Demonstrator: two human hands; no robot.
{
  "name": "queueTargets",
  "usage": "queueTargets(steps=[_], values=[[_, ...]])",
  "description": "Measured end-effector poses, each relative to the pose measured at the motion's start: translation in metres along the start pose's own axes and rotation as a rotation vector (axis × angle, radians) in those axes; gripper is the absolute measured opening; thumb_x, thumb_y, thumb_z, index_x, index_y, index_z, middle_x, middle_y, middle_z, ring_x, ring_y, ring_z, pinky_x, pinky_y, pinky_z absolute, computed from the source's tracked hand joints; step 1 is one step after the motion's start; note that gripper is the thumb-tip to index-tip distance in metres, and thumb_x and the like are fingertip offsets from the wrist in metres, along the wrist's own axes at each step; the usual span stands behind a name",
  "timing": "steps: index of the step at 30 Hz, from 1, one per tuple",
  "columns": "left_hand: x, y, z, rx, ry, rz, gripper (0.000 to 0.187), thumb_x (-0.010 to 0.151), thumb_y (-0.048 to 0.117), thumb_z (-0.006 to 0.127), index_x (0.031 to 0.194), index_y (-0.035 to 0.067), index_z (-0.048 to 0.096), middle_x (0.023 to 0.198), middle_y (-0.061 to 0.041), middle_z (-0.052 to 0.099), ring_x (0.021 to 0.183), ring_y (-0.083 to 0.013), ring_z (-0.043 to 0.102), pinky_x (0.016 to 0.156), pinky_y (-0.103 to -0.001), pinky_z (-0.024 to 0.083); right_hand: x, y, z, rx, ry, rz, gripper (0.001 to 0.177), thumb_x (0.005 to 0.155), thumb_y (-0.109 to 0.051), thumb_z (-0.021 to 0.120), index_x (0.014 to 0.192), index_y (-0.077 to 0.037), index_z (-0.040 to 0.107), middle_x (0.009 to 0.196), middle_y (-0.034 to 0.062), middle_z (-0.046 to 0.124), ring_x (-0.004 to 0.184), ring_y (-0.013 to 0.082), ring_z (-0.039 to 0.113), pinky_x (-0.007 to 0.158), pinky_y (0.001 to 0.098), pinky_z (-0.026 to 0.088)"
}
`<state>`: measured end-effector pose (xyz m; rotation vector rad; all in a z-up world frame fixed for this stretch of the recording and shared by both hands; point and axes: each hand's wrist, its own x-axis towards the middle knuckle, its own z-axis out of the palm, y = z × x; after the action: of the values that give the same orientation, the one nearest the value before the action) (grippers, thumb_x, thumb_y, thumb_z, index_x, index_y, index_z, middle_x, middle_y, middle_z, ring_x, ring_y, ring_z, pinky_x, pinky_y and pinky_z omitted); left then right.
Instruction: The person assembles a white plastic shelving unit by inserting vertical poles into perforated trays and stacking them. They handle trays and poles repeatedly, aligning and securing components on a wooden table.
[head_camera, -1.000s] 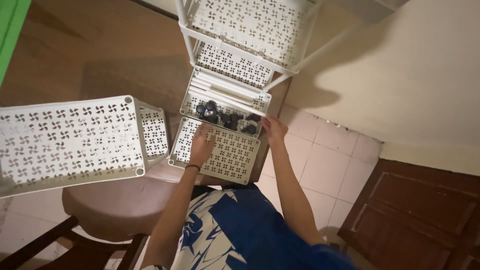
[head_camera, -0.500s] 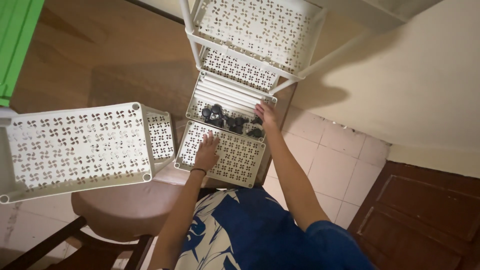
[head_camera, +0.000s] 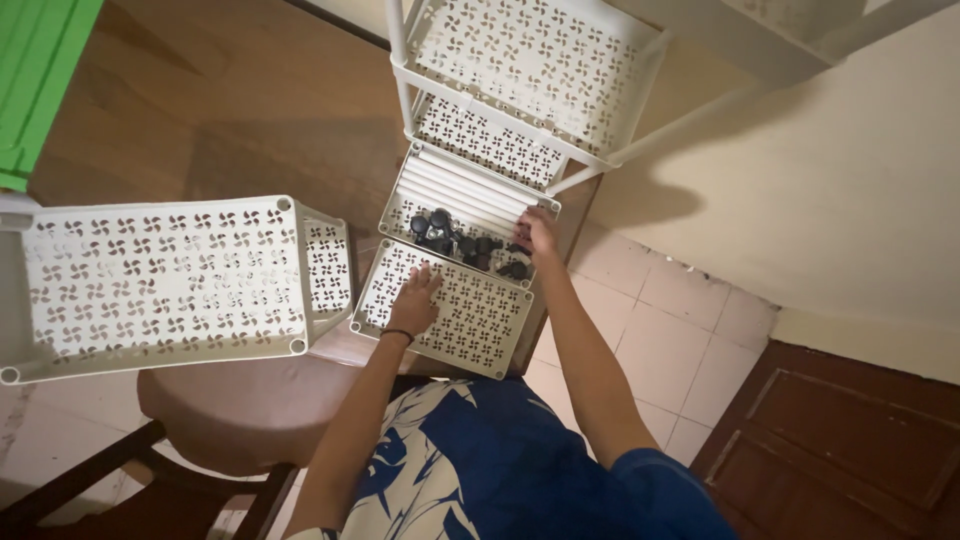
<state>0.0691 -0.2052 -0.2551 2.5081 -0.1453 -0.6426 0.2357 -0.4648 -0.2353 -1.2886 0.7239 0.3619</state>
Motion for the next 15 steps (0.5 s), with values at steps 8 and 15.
queueTargets(steps=[8,15], values=[[-0.001,0.000,-0.003,-0.009,0.030,0.019,0.076,0.079,0.016,0.073,0.151,0.019,0.046,0.166,-0.018,0.026,0.153,-0.0384,0.024,0.121,-0.044,0.029,0.001,-0.004,0.014,-0.001,0.018,-0.181,0.050,0.088,0.005,0.057,0.138,-0.002,0.053,0.102,0.0090,0.064,0.083,0.0230,0.070,0.071,0.0408,0.065],[0.000,-0.001,-0.003,-0.054,0.047,0.016,0.073,0.079,0.015,0.073,0.148,0.020,0.049,0.165,-0.017,0.028,0.153,-0.0381,0.025,0.121,-0.044,0.029,-0.007,-0.013,0.021,0.156,-0.025,-0.118,0.061,0.088,0.002,0.053,0.148,-0.009,0.044,0.107,0.0123,0.065,0.083,0.0248,0.069,0.073,0.0424,0.066]])
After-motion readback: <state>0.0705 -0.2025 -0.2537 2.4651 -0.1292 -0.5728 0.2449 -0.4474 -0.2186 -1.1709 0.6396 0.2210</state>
